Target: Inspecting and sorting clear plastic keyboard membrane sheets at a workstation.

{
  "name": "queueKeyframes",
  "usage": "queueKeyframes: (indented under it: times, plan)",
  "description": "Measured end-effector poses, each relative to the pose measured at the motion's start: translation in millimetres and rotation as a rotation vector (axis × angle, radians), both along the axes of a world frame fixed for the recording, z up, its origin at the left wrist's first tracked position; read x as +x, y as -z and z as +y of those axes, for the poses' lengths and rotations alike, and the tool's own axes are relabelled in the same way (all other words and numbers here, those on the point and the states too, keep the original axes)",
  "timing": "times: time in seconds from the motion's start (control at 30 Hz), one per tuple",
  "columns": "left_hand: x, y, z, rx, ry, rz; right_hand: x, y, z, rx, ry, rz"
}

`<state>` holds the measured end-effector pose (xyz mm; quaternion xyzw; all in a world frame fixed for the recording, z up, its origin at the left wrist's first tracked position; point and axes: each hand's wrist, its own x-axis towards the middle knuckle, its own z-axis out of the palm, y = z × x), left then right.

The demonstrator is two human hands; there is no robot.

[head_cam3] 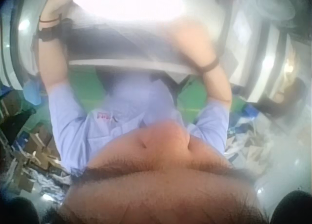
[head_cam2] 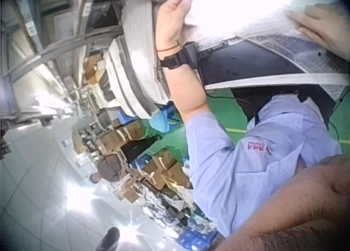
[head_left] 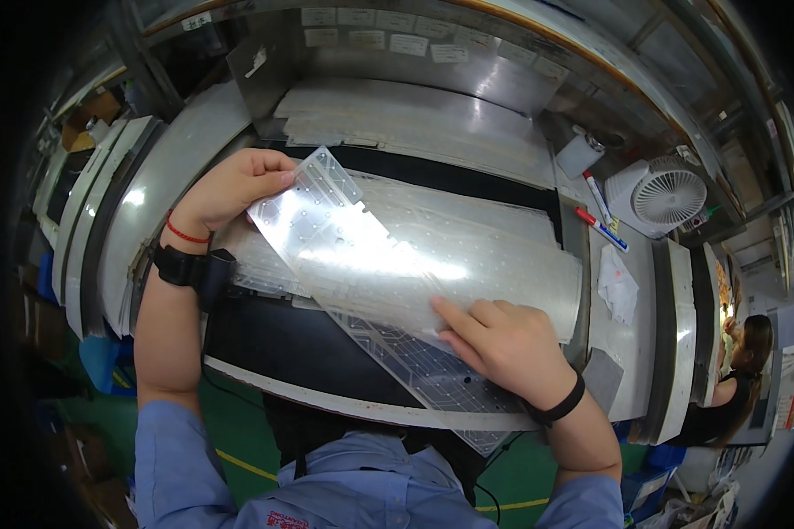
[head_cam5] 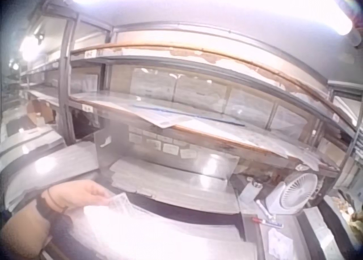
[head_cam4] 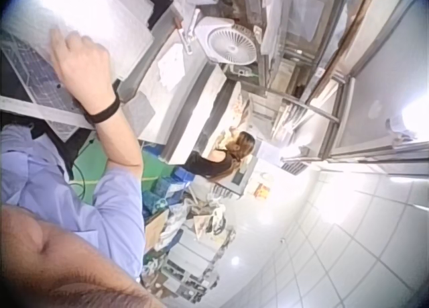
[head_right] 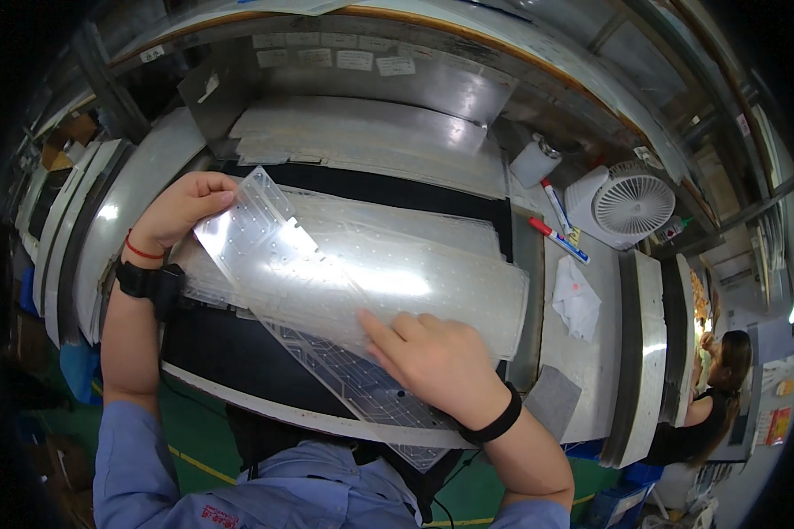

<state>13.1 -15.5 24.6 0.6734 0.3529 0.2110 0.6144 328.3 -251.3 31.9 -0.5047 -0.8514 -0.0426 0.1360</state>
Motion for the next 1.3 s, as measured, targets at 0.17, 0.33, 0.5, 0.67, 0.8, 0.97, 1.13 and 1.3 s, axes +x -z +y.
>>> queueKeyframes:
  times: [0.17,0.33,0.5,0.67,0.8,0.97,1.13,1.3]
  plan:
    - [-3,2,5,0.006,0.02,-0.016,8,-4,0,-0.006,-0.079,0.042]
    - [-6,3,6,0.021,-0.003,-0.074,27,-3,3,0.187,-0.007,0.342]
    - [-26,11,25,0.026,-0.099,-0.311,63,-3,3,0.094,0.347,0.901]
    - [-33,5,35,0.099,-0.25,-0.207,99,-3,14,-0.256,0.501,1.344]
    - [-25,7,32,0.119,-0.325,-0.199,110,28,28,0.027,0.641,0.898]
    - [-24,11,34,0.121,-0.364,-0.262,127,32,30,-0.049,0.557,0.8]
    - [-20,15,35,0.081,-0.334,-0.239,124,38,33,-0.046,0.577,0.804]
    - [-17,4,24,0.028,-0.309,-0.21,127,48,34,-0.103,0.662,0.95]
